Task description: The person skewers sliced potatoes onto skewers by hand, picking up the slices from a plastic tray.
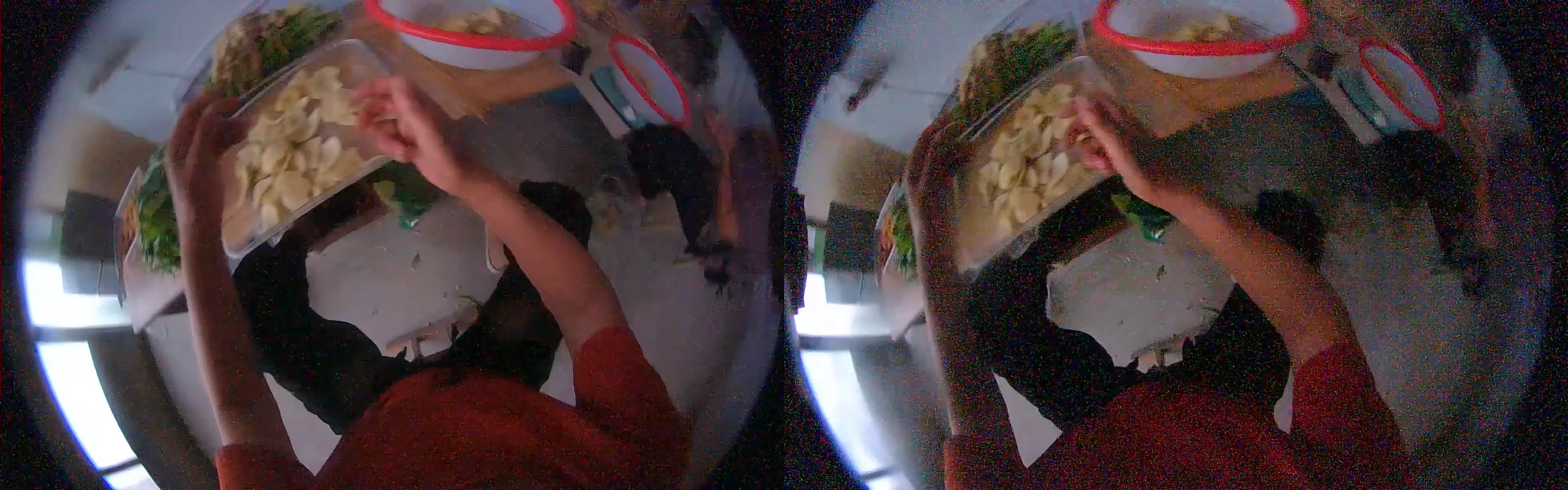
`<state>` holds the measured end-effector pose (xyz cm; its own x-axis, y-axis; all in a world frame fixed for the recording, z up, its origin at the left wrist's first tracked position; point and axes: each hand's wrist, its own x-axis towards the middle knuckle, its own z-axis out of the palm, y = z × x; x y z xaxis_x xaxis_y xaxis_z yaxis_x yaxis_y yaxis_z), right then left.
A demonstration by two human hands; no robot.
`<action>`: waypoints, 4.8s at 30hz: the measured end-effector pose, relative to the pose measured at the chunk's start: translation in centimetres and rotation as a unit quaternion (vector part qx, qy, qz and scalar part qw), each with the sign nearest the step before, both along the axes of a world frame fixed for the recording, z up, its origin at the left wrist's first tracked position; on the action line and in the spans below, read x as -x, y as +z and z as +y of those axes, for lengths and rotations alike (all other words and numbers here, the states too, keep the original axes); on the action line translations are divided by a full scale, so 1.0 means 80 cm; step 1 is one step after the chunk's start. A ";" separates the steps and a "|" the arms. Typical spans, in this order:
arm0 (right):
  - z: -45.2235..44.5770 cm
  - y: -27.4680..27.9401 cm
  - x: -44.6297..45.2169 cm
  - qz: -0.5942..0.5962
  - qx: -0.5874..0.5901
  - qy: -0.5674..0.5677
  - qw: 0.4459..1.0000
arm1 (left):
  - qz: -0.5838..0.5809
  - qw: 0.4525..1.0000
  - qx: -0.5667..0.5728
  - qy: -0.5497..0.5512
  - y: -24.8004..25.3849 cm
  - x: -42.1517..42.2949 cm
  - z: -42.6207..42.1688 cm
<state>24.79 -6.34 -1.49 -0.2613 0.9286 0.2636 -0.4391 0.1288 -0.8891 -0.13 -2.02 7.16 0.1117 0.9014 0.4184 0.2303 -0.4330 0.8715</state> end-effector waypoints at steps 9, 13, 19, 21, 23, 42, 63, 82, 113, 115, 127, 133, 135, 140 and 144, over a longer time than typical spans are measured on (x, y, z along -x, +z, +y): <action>-0.039 0.006 0.025 0.022 0.027 -0.003 0.999 | 0.187 0.982 0.004 0.017 -0.128 0.120 0.091; -0.032 0.004 0.029 0.041 0.041 0.016 0.998 | 0.359 0.928 0.044 0.089 -0.177 0.118 0.097; -0.026 -0.004 0.030 0.024 0.044 0.019 0.999 | 0.357 0.929 0.062 -0.079 -0.159 0.043 0.060; -0.028 -0.005 0.029 0.010 0.046 0.025 0.999 | 0.238 0.958 0.082 -0.140 -0.135 0.020 0.037; -0.033 -0.001 0.032 -0.002 0.065 0.011 0.998 | 0.119 0.968 0.099 -0.198 -0.111 0.020 0.028; -0.036 0.002 0.029 -0.081 0.044 -0.043 0.995 | 0.418 0.903 -0.078 -0.052 -0.133 0.016 -0.003; -0.032 -0.007 0.024 -0.099 0.027 -0.038 0.994 | 0.331 0.943 -0.014 0.001 -0.133 0.035 0.018; -0.034 -0.004 0.029 -0.133 0.017 -0.039 0.990 | -0.104 0.957 0.244 -0.115 -0.089 0.025 0.006; -0.060 0.007 0.041 -0.178 0.014 0.009 0.984 | -0.364 0.881 0.241 -0.182 -0.107 -0.004 0.023; -0.060 0.007 0.041 -0.181 0.014 0.020 0.983 | -0.396 0.863 0.256 -0.179 -0.095 -0.008 0.011; -0.055 0.004 0.045 -0.183 0.014 0.022 0.983 | -0.367 0.882 0.251 -0.158 -0.111 0.003 0.030; -0.053 -0.004 0.045 -0.159 0.005 0.030 0.987 | -0.330 0.900 0.255 -0.125 -0.094 0.001 0.016; -0.052 -0.004 0.045 -0.160 0.010 0.033 0.987 | -0.390 0.866 0.287 -0.126 -0.092 -0.001 0.014; -0.053 -0.005 0.045 -0.156 0.012 0.033 0.987 | -0.347 0.898 0.236 -0.136 -0.091 0.001 0.012; -0.054 -0.006 0.046 -0.145 0.015 0.039 0.989 | -0.202 0.949 0.158 -0.182 -0.151 0.031 0.057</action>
